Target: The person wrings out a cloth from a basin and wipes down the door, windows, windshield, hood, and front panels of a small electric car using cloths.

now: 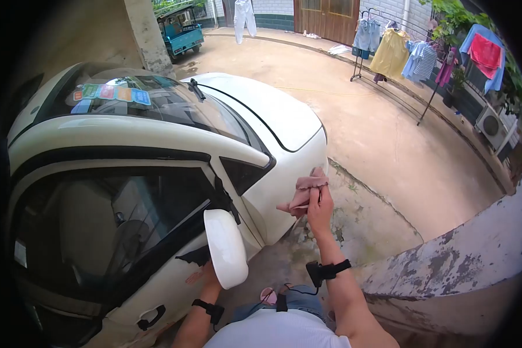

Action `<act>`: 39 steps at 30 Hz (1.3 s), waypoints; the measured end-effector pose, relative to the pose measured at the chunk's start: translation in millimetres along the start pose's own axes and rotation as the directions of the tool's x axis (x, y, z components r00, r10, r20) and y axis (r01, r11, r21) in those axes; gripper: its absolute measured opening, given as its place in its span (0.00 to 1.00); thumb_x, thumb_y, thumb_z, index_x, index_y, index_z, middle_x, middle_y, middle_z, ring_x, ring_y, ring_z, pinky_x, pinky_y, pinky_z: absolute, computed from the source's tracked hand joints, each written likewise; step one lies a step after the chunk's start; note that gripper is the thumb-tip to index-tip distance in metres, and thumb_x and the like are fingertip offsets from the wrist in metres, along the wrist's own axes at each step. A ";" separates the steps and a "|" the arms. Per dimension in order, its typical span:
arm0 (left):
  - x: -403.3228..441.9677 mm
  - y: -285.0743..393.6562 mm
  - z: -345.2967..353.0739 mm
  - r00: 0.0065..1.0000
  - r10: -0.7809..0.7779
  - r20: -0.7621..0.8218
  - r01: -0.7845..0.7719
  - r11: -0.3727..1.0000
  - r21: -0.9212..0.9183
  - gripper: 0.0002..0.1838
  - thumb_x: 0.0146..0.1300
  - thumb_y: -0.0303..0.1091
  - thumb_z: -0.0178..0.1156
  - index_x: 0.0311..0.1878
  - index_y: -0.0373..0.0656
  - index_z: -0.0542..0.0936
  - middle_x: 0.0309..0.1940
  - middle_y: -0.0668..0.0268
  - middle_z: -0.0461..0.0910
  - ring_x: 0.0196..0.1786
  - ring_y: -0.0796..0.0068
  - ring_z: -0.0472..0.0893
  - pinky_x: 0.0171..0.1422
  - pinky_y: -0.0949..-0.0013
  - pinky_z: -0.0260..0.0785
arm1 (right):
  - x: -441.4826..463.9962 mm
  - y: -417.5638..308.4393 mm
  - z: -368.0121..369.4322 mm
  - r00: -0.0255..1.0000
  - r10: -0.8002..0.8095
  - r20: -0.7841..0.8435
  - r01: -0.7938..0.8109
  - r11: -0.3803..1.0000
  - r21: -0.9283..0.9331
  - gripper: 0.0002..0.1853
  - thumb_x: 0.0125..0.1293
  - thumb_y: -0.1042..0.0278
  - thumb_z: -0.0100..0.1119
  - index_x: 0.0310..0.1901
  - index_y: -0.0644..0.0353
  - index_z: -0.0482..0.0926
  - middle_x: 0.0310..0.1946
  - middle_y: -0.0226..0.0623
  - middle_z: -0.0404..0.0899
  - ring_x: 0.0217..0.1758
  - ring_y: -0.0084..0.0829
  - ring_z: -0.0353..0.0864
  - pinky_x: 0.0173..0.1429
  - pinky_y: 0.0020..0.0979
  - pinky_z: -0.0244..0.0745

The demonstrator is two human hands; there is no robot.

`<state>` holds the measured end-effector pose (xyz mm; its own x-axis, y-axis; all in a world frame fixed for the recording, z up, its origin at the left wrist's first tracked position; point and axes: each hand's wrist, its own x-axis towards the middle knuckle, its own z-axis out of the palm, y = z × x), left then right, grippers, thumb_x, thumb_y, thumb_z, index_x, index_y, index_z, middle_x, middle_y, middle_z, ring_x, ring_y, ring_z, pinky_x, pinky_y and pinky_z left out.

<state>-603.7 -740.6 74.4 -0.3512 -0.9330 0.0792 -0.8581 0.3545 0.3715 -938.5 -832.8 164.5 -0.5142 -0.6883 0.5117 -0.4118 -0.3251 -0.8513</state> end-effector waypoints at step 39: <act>95.6 248.0 -241.8 0.356 -0.002 -0.935 -0.525 0.827 -0.201 0.31 0.77 0.39 0.40 0.78 0.41 0.50 0.68 0.55 0.68 0.62 0.59 0.75 0.65 0.60 0.71 | 181.5 7.0 269.2 0.578 -0.626 0.523 0.341 0.768 0.542 0.18 0.73 0.56 0.43 0.53 0.59 0.77 0.53 0.48 0.74 0.58 0.52 0.71 0.62 0.46 0.66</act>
<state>-759.5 -757.0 397.8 0.2267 -0.3907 0.8922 -0.4501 0.7703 0.4517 -832.2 -1134.6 220.1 0.3545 -0.5333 0.7681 -0.0839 -0.8362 -0.5419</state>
